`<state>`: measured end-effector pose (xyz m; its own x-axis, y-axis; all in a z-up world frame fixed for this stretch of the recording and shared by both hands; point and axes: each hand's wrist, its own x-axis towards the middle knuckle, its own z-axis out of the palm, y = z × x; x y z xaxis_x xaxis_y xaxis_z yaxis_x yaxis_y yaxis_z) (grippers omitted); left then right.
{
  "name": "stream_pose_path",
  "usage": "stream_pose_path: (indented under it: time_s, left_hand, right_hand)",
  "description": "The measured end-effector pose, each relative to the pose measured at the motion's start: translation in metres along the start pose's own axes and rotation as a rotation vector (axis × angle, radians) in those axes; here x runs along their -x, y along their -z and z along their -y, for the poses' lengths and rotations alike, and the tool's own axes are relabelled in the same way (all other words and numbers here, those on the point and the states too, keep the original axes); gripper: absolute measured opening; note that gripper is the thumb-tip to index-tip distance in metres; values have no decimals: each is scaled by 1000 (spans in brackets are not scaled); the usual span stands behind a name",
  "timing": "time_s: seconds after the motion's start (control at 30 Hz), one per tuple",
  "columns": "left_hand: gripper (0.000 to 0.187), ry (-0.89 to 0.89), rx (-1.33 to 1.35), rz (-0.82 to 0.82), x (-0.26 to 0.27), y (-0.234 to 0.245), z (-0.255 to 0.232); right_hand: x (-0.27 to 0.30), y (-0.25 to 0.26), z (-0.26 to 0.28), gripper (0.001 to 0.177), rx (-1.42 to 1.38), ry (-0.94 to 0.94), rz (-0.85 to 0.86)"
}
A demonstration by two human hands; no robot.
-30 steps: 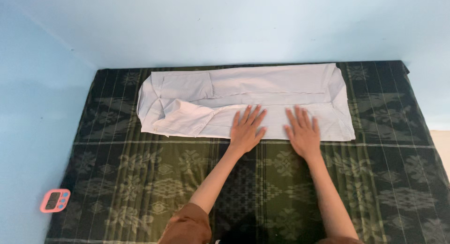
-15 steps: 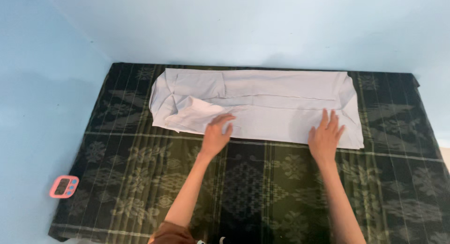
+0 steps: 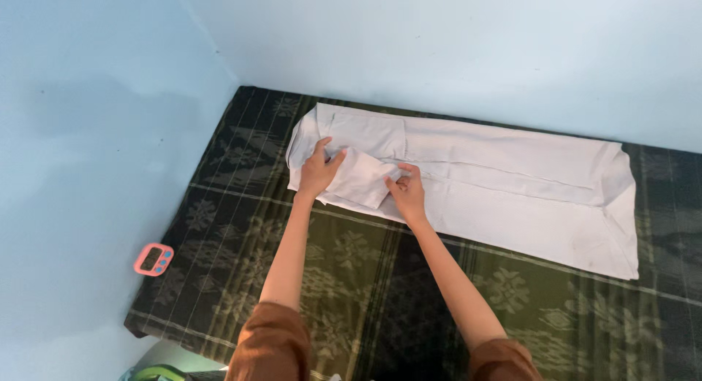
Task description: The person picks up a white shirt and a dark shirt from a laundry basket one at a time, spreads each flat on a bed, and folds them into rectangular bundles.
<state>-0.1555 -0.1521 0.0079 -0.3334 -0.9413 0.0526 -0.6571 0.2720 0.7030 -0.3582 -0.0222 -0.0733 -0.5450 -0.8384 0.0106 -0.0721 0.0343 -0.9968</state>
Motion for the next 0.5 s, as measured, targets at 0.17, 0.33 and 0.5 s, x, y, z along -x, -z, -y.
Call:
stream_pose_path:
  time_s: [0.17,0.33,0.5]
  left_hand:
    - [59,-332,138,-16,-25,0,15]
    - [45,-24,229,76,-29,-1,21]
    - [60,-208,-217,-185,-30,-21,33]
  right_hand:
    - [-13,6,-14,53,-13,78,-38]
    - [-3,13,2,57,113,91,-10]
    - [7,5,27,58,359,126,-74]
